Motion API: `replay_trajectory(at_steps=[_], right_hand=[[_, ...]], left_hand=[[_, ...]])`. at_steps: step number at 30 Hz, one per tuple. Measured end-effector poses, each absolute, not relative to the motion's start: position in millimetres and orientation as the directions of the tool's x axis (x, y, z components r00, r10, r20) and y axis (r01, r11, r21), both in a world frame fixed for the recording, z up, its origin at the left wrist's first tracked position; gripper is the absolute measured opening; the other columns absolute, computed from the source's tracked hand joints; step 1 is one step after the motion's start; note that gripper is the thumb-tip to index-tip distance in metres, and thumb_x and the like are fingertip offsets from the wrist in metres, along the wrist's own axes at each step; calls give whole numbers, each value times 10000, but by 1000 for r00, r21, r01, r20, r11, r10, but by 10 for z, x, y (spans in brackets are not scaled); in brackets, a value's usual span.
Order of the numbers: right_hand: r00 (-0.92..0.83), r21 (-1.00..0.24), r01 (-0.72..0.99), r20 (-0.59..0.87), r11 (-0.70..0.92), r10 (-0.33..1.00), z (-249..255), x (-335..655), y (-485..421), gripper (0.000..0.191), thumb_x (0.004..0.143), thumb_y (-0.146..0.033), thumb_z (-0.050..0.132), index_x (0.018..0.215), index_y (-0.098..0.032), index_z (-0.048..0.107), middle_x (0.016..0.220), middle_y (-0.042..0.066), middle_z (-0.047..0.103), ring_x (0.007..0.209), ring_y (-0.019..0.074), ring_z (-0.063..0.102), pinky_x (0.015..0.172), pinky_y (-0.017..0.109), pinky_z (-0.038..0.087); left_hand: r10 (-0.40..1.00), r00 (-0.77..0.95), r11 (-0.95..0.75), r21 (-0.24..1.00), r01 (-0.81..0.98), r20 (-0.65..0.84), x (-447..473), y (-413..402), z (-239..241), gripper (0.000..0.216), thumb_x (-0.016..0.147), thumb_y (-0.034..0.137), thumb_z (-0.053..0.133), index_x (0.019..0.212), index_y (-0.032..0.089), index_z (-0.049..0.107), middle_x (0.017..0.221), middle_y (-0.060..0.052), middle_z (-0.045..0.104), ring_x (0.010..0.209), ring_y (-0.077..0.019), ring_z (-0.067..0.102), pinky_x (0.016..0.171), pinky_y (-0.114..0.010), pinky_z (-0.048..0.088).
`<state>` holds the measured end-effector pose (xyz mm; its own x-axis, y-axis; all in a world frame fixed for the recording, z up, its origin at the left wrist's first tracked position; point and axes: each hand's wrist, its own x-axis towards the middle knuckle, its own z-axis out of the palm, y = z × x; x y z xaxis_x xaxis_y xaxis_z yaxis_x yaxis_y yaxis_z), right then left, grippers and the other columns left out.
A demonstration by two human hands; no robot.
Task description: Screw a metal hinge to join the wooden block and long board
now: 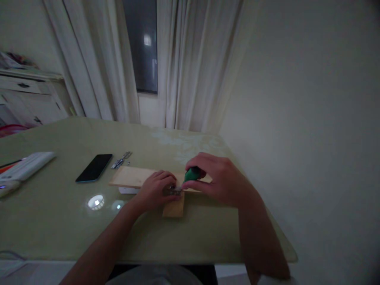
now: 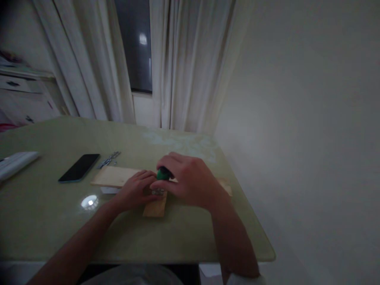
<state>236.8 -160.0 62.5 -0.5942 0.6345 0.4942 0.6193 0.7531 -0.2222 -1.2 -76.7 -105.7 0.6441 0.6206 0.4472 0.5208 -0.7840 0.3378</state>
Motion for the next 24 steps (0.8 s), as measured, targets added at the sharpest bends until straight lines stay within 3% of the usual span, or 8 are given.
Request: replay_trajectory(at_steps=[4,6,8,11,15,17,21,24], right_hand=[[-240,-353,680,721,642,650,717,2632,-1604,310,881,-444,839,1001,-204,683,884,12,724,722,138,678,695,258,564],[-42,-471,687,734,553,678,584,2739,-1567,349,843,-461,863,981,-212,663,844,5,717,698,148,682,671,268,578],[92,-613,621,676,489,731,287,2813,-1542,379,826,-470,864,989,-218,633,907,23,734,763,168,710,700,289,600],[123,-763,508,523,399,843,-351,2836,-1637,384,808,-448,865,910,-221,572,941,44,736,809,186,726,750,319,609],[369,-893,334,417,301,830,-1059,2750,-1969,398,826,-468,834,808,-241,507,824,26,684,711,181,665,623,288,554],[478,-915,267,399,303,782,-1238,2708,-2100,428,823,-496,827,796,-250,477,861,43,701,719,199,682,639,316,566],[451,-930,288,342,228,825,-1374,2670,-2154,450,836,-535,803,754,-246,469,887,55,705,735,215,679,674,344,564],[420,-913,365,335,181,844,-1429,2671,-2112,424,835,-556,793,778,-241,513,812,31,670,708,202,641,638,318,541]], left_hand=[[627,682,-778,347,524,376,-23,-953,-988,537,782,460,893,1222,267,653,1352,-82,676,1228,-314,604,1018,-458,496],[600,710,-800,287,527,370,-35,-1094,-1018,845,678,456,958,1406,293,563,1493,-93,605,1331,-355,552,1108,-526,456],[540,749,-839,175,515,384,-62,-1226,-1089,938,686,401,953,1499,309,495,1582,-97,544,1390,-375,521,1187,-590,383],[436,773,-870,-4,493,460,-127,-1359,-1209,712,843,226,820,1487,279,521,1572,-97,573,1364,-341,570,1202,-583,375],[244,755,-916,-112,386,608,-182,-1426,-1245,370,964,92,595,1284,266,657,1330,-62,751,1153,-260,695,1096,-484,486],[253,723,-931,-43,363,643,-172,-1409,-1169,327,978,93,578,1233,272,678,1205,-51,789,1050,-234,718,1019,-442,524],[467,653,-881,251,401,596,-112,-1197,-848,129,1024,248,607,1087,259,719,1002,-48,779,924,-214,704,886,-392,535],[602,651,-778,523,348,463,-49,-892,-599,213,1032,364,596,946,223,731,902,-36,755,850,-189,693,787,-322,541]])
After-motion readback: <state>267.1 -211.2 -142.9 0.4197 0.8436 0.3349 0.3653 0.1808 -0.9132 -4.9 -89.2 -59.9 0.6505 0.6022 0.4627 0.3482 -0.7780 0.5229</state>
